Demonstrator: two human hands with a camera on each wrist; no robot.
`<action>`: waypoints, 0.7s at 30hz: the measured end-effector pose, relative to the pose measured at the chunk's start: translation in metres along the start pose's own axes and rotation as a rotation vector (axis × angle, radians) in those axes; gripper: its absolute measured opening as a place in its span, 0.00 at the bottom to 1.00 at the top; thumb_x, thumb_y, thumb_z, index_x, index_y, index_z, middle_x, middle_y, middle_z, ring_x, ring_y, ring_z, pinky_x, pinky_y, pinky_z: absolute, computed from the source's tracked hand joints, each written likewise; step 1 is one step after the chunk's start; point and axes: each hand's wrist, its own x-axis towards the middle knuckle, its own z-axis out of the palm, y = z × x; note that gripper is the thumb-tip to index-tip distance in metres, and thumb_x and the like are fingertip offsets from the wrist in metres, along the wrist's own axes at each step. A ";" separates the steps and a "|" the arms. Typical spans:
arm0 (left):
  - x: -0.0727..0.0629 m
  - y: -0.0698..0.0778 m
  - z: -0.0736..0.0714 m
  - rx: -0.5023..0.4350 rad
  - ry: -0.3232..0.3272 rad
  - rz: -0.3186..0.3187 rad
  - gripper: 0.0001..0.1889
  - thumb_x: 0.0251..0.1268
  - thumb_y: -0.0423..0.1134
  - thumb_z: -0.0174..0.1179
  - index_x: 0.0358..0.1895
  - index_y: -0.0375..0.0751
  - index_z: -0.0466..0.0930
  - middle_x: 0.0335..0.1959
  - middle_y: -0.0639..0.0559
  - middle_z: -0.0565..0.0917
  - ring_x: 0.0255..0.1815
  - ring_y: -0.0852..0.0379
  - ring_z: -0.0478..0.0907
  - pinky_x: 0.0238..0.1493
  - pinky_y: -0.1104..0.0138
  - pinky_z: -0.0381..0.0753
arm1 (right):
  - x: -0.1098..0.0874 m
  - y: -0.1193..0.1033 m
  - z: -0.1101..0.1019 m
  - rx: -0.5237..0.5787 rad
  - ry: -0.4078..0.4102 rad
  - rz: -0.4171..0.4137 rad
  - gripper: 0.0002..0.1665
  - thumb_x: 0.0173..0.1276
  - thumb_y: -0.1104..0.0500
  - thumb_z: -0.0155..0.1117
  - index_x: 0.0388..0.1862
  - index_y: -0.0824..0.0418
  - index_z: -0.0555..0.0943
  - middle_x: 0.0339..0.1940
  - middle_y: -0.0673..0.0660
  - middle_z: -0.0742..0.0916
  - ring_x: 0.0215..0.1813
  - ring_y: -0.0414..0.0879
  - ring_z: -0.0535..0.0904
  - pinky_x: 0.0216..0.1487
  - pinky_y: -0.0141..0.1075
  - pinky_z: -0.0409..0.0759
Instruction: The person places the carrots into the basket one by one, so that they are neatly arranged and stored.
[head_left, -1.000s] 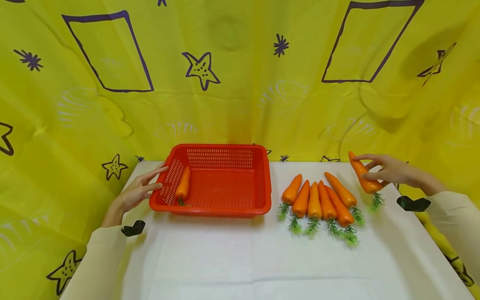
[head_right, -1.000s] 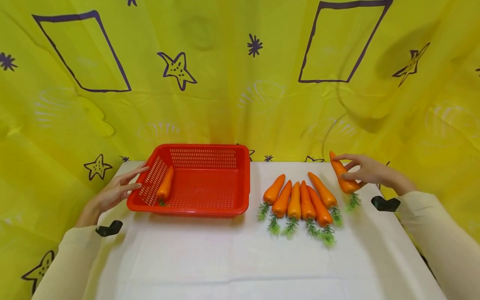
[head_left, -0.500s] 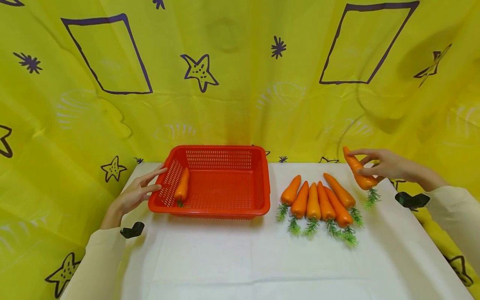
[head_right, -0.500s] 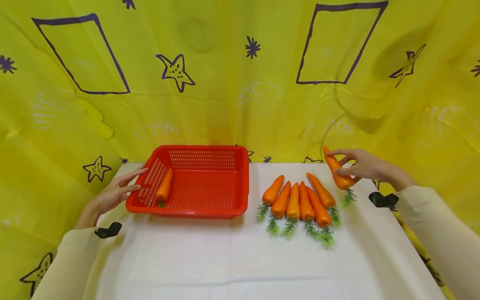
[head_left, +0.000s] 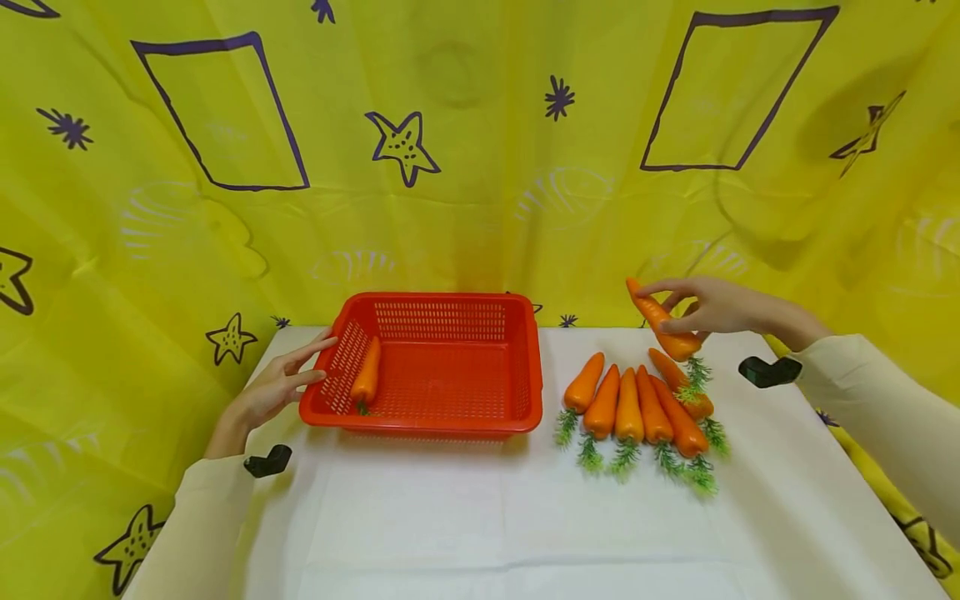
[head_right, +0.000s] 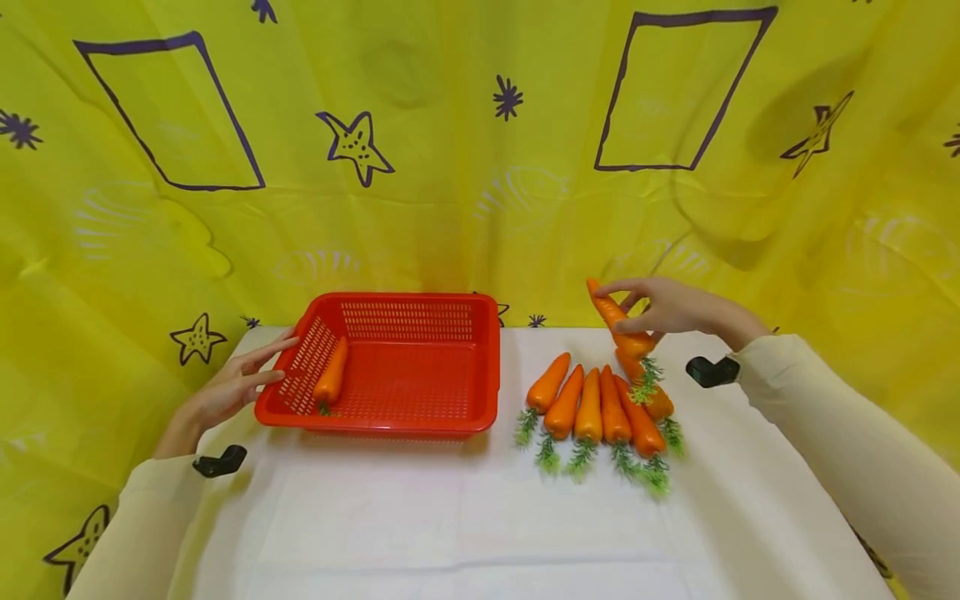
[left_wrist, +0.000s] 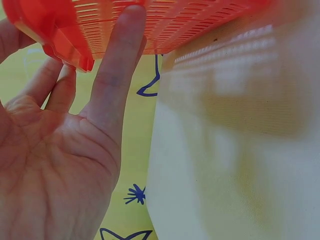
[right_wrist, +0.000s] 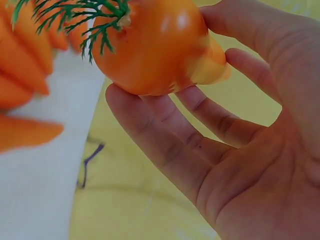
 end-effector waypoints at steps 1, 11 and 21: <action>0.000 0.000 0.000 0.001 0.001 -0.002 0.33 0.80 0.33 0.53 0.82 0.38 0.53 0.86 0.51 0.37 0.82 0.33 0.39 0.54 0.63 0.82 | 0.004 -0.006 0.001 0.005 -0.013 -0.004 0.41 0.74 0.54 0.69 0.82 0.52 0.64 0.62 0.70 0.76 0.39 0.53 0.86 0.39 0.45 0.87; -0.001 0.000 0.000 -0.002 0.009 -0.011 0.33 0.79 0.33 0.53 0.82 0.38 0.53 0.86 0.52 0.37 0.82 0.34 0.40 0.54 0.64 0.82 | 0.054 -0.060 0.018 -0.004 -0.111 -0.114 0.37 0.75 0.56 0.67 0.80 0.50 0.67 0.66 0.70 0.74 0.49 0.55 0.85 0.39 0.46 0.86; 0.000 0.000 -0.001 -0.003 0.006 -0.016 0.33 0.80 0.33 0.52 0.83 0.38 0.52 0.86 0.52 0.36 0.83 0.35 0.39 0.54 0.64 0.82 | 0.106 -0.104 0.044 -0.029 -0.163 -0.208 0.36 0.74 0.59 0.67 0.79 0.51 0.69 0.65 0.68 0.77 0.45 0.54 0.86 0.39 0.48 0.87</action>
